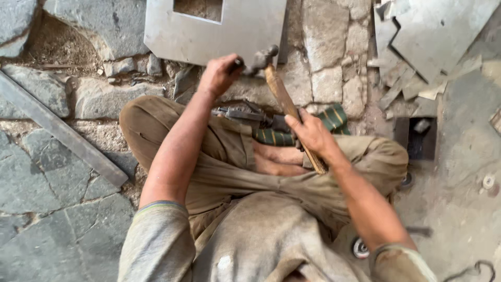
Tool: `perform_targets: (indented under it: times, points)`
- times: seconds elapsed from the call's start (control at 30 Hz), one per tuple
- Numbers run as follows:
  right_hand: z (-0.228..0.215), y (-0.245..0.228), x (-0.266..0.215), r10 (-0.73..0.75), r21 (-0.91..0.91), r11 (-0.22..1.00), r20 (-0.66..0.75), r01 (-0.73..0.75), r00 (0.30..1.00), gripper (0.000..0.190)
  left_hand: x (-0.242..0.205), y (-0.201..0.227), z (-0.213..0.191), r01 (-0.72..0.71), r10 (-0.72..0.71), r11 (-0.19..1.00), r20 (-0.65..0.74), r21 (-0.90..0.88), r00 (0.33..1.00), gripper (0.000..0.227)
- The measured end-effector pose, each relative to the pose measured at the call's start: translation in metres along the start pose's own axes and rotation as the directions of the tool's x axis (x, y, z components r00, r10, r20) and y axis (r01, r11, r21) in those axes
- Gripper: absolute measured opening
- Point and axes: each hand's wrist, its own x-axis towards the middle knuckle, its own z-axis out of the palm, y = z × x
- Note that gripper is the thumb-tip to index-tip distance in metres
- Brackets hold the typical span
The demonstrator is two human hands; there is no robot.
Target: The person sits on the floor and uses a hammer and chisel to shape and cut metal sheets. They repeatedly strike the chisel to create holes and cut edges on the metal pieces.
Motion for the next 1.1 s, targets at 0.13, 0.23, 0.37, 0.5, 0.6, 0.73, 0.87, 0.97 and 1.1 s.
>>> perform_targets:
  times: [0.13,0.23,0.37,0.5,0.6,0.73,0.87,0.97,1.1]
  points:
    - [-0.002,0.029,-0.021,-0.010,0.273,0.962,-0.080,0.032,0.997,0.052,0.002,0.002,0.004,0.036,-0.057,0.988,-0.142,-0.147,0.988,0.012]
    - [-0.009,0.022,-0.037,0.081,0.327,0.943,-0.075,-0.053,0.994,0.049,0.000,0.002,0.005,0.236,-0.329,0.886,-0.180,-0.400,0.927,0.014]
    - [-0.020,0.001,-0.051,-0.003,0.484,0.873,-0.125,0.064,0.992,0.043,0.006,-0.002,0.004,0.311,-0.339,0.906,-0.054,-0.288,0.939,0.016]
    - [-0.015,-0.019,-0.045,-0.254,0.406,0.810,-0.408,0.423,0.877,0.042,0.003,-0.010,0.013,0.081,-0.083,0.996,-0.035,-0.034,0.996,0.018]
    - [-0.006,-0.031,-0.012,-0.250,0.214,0.918,-0.339,0.333,0.907,0.042,0.011,-0.013,0.017,0.022,-0.025,0.996,0.038,0.082,0.999,0.019]
    - [-0.009,-0.025,0.002,0.038,0.079,0.996,-0.011,-0.037,0.999,0.042,0.007,-0.011,0.019,0.129,-0.130,0.992,0.119,0.015,0.984,0.016]
    - [-0.012,-0.004,-0.023,-0.037,0.360,0.929,-0.149,0.089,0.988,0.044,-0.017,-0.026,0.022,0.310,-0.708,0.555,-0.242,-0.772,0.664,0.017]
    - [-0.003,0.006,-0.028,-0.058,0.436,0.888,-0.207,0.145,0.977,0.044,-0.032,-0.049,0.024,0.494,-0.925,0.373,-0.273,-0.785,0.265,0.024]
    - [0.001,0.001,-0.010,0.049,0.580,0.814,-0.137,0.040,0.989,0.042,-0.017,-0.077,0.034,0.521,-0.983,0.182,-0.146,-0.834,0.109,0.037]
